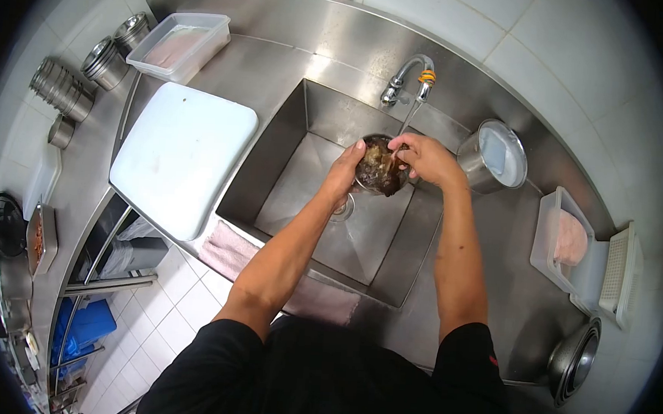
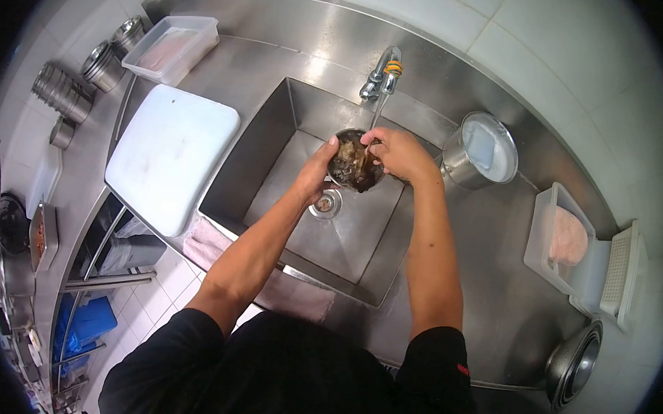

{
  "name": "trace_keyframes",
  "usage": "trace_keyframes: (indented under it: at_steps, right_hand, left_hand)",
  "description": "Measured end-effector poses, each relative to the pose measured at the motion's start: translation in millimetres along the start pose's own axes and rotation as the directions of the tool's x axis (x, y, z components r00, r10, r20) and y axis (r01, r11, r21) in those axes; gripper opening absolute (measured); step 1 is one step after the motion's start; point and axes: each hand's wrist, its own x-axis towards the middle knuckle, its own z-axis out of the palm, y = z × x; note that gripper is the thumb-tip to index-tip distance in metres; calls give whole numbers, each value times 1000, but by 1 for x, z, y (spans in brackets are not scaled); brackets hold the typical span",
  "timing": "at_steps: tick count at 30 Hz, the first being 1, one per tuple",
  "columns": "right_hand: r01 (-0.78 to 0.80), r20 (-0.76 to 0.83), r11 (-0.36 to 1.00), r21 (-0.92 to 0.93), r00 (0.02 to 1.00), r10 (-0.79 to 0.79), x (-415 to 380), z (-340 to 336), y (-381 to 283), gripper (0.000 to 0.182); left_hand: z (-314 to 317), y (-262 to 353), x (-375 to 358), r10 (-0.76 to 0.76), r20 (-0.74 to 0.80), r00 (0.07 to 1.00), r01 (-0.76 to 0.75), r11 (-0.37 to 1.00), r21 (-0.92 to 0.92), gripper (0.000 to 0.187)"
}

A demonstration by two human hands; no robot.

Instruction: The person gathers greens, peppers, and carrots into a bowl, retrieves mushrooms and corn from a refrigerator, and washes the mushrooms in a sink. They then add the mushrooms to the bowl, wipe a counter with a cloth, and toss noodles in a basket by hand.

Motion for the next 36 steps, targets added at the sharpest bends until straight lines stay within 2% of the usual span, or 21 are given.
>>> trace_keyframes:
  at_steps: [3,6,9,12,14,15,18,19,25,28,31,34,36]
  right_hand:
    - [84,18,994,74,996,-85,-3,-3,2,22]
    - [107,-52,982,156,994,-100,-2,-2,15,22]
    - [296,-107,955,-19,949,-297,0,0,23,22]
    - [303,-138,824,-478,901,-411,-7,3,17,26]
    - [86,-97,893,-443,985,-143,-15,10,-2,30]
    - [-28,-72,903,-429,997,-3,-18,17,-10,32]
    - [-45,-136,769,-638,989,-54,-27,48,-10,38]
    - [-10,-127,732,-681,986,-104,-23,54,-4,35]
    - [69,-133,916,-396,982,-132,-29,39,-5,16]
    - [133,-272,969,-208,944,-188,-31,32,-4,15]
    - [100,-226,952,-288,959,-169,-37,28,-8,21]
    - [5,-95,785,-619,992,-81,-40,47,-14,31]
    - [20,-65,758,-651,994,-82,-31,54,-3,37]
  left_hand:
    - [1,1,-4,-27,-7,1000,27,1000,9,67]
    - [3,3,-10,-23,-35,999,25,999,40,68]
    - [0,0,-9,-26,-25,999,27,999,46,69]
    - [-1,-3,-8,-21,-6,1000,22,1000,17,68]
    - [-1,-4,-8,-27,-26,999,28,999,40,68]
    - [-2,-4,-9,-29,-37,999,31,998,51,68]
    - [-2,-9,-8,2,-126,992,8,997,79,64]
    - [-1,-9,-9,3,-119,993,5,997,72,65]
    - [-3,-10,-16,10,-91,996,-8,1000,24,67]
    - [-2,-9,-19,7,-79,997,-7,1000,0,66]
    - [-1,-10,-21,7,-73,997,-9,1000,-25,66]
    - [2,-10,-23,-10,-74,997,9,1000,-3,64]
    - [2,-10,-20,-27,-63,998,27,1000,-4,63]
